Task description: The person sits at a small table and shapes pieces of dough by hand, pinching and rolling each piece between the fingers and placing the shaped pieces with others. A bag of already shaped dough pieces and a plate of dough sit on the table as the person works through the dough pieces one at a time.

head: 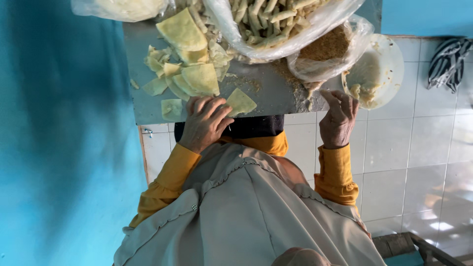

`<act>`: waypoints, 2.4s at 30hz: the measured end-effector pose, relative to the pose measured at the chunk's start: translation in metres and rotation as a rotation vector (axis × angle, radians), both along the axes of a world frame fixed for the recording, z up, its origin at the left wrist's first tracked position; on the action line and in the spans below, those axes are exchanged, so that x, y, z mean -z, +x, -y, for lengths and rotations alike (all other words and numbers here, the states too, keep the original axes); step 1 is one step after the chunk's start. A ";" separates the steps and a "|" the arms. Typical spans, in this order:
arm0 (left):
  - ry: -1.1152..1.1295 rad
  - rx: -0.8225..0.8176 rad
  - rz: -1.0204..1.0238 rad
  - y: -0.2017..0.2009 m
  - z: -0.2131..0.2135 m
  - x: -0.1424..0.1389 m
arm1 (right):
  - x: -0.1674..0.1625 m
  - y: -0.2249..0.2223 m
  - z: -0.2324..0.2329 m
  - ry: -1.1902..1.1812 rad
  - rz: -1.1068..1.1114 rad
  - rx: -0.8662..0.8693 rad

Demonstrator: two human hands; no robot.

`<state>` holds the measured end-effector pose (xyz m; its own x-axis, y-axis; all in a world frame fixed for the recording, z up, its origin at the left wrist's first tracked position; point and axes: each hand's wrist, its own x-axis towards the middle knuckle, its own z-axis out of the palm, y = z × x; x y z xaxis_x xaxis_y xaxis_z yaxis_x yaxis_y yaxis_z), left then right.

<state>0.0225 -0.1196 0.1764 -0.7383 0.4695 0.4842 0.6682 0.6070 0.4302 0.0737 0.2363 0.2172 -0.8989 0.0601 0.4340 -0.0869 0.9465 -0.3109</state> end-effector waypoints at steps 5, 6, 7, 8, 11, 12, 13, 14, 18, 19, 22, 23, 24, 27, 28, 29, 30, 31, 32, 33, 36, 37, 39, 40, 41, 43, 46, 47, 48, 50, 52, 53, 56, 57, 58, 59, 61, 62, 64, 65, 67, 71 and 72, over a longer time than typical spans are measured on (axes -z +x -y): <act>0.022 -0.008 0.024 0.001 -0.003 0.002 | 0.015 0.010 -0.014 0.222 0.068 0.002; 0.025 -0.011 0.023 0.001 -0.003 0.002 | 0.017 0.009 -0.015 0.294 0.058 -0.008; 0.015 -0.012 0.025 0.001 -0.004 0.002 | 0.019 0.009 -0.016 0.366 0.051 -0.018; 0.005 -0.014 0.027 0.002 -0.003 0.001 | 0.020 0.009 -0.017 0.436 0.044 -0.030; 0.012 -0.004 0.022 0.001 -0.003 0.000 | 0.023 0.006 -0.023 0.501 0.108 -0.087; 0.023 0.001 0.017 0.001 -0.004 0.000 | 0.024 0.005 -0.025 0.538 0.095 -0.104; 0.023 -0.003 0.020 0.000 -0.004 0.000 | 0.024 0.004 -0.028 0.577 0.083 -0.124; 0.022 -0.005 0.026 0.001 -0.003 0.000 | 0.023 0.004 -0.031 0.613 0.076 -0.142; 0.071 0.026 0.017 0.000 -0.003 0.001 | 0.008 -0.002 -0.037 0.547 0.041 -0.184; 0.074 0.036 0.006 -0.001 -0.002 0.001 | 0.003 -0.004 -0.034 0.480 0.045 -0.157; 0.074 0.071 -0.019 -0.004 -0.001 0.005 | -0.005 -0.016 -0.003 0.195 0.083 -0.190; 0.068 0.094 -0.027 -0.005 0.000 0.005 | -0.005 -0.021 0.014 0.080 0.098 -0.221; 0.060 0.115 -0.035 -0.005 0.001 0.006 | -0.005 -0.027 0.032 -0.034 0.117 -0.313; 0.081 0.121 -0.031 -0.006 0.003 0.009 | 0.000 -0.050 0.083 -0.140 0.144 -0.522; 0.083 0.122 -0.019 -0.007 0.004 0.010 | 0.001 -0.056 0.095 -0.109 0.163 -0.544; 0.086 0.124 -0.006 -0.008 0.004 0.010 | 0.003 -0.061 0.107 -0.078 0.184 -0.565; 0.090 0.131 0.011 -0.007 0.005 0.011 | 0.004 -0.064 0.115 -0.047 0.208 -0.582; 0.095 0.121 0.016 -0.007 0.005 0.011 | 0.005 -0.067 0.121 0.022 0.169 -0.595; 0.103 0.112 0.019 -0.008 0.005 0.011 | 0.007 -0.069 0.124 0.094 0.129 -0.606; 0.113 0.103 0.026 -0.008 0.006 0.012 | 0.007 -0.070 0.125 0.166 0.092 -0.617; 0.125 0.118 0.030 -0.008 0.008 0.011 | 0.008 -0.071 0.120 0.451 -0.005 -0.613; 0.125 0.116 0.031 -0.007 0.008 0.011 | 0.007 -0.071 0.117 0.468 0.001 -0.614; 0.129 0.114 0.026 -0.007 0.008 0.009 | 0.006 -0.072 0.114 0.508 0.006 -0.612; 0.129 0.110 0.014 -0.007 0.008 0.009 | 0.006 -0.071 0.114 0.450 0.015 -0.605; 0.129 0.108 0.004 -0.007 0.008 0.008 | 0.007 -0.069 0.115 0.392 0.026 -0.596; 0.128 0.101 0.006 -0.006 0.008 0.008 | 0.010 -0.064 0.123 0.304 0.081 -0.589; 0.124 0.112 0.031 -0.007 0.009 0.008 | 0.015 -0.053 0.131 0.180 0.193 -0.567; 0.131 0.115 0.033 -0.008 0.009 0.009 | 0.015 -0.050 0.130 0.123 0.219 -0.557; 0.137 0.116 0.039 -0.007 0.009 0.009 | 0.015 -0.048 0.127 0.063 0.248 -0.548; 0.138 0.110 0.042 -0.007 0.007 0.009 | 0.014 -0.051 0.118 -0.037 0.214 -0.558; 0.133 0.109 0.043 -0.005 0.007 0.009 | 0.013 -0.054 0.113 -0.100 0.214 -0.548; 0.126 0.116 0.043 -0.004 0.007 0.009 | 0.012 -0.057 0.112 -0.115 0.231 -0.528; 0.126 0.108 0.054 -0.005 0.008 0.008 | 0.014 -0.062 0.118 0.030 0.206 -0.552; 0.128 0.113 0.070 -0.005 0.008 0.008 | 0.013 -0.061 0.120 0.104 0.194 -0.559; 0.131 0.112 0.064 -0.005 0.007 0.008 | 0.013 -0.062 0.121 0.157 0.171 -0.540; 0.135 0.109 0.059 -0.006 0.007 0.009 | 0.012 -0.061 0.122 0.211 0.149 -0.521; 0.136 0.104 0.054 -0.006 0.007 0.010 | 0.010 -0.061 0.121 0.262 0.142 -0.507; 0.128 0.106 0.053 -0.005 0.008 0.010 | 0.009 -0.058 0.120 0.254 0.155 -0.506; 0.143 0.106 0.046 -0.007 0.007 0.011 | 0.008 -0.056 0.120 0.233 0.155 -0.512; 0.167 0.095 0.054 -0.007 0.006 0.011 | 0.009 -0.052 0.123 0.217 0.155 -0.528; 0.180 0.015 0.080 -0.002 0.004 0.008 | 0.010 -0.043 0.126 0.170 0.198 -0.562; 0.194 -0.127 0.074 0.002 -0.006 -0.001 | 0.003 -0.034 0.104 0.051 0.284 -0.541; 0.211 -0.133 0.065 0.002 -0.009 -0.003 | 0.000 -0.037 0.094 0.020 0.295 -0.518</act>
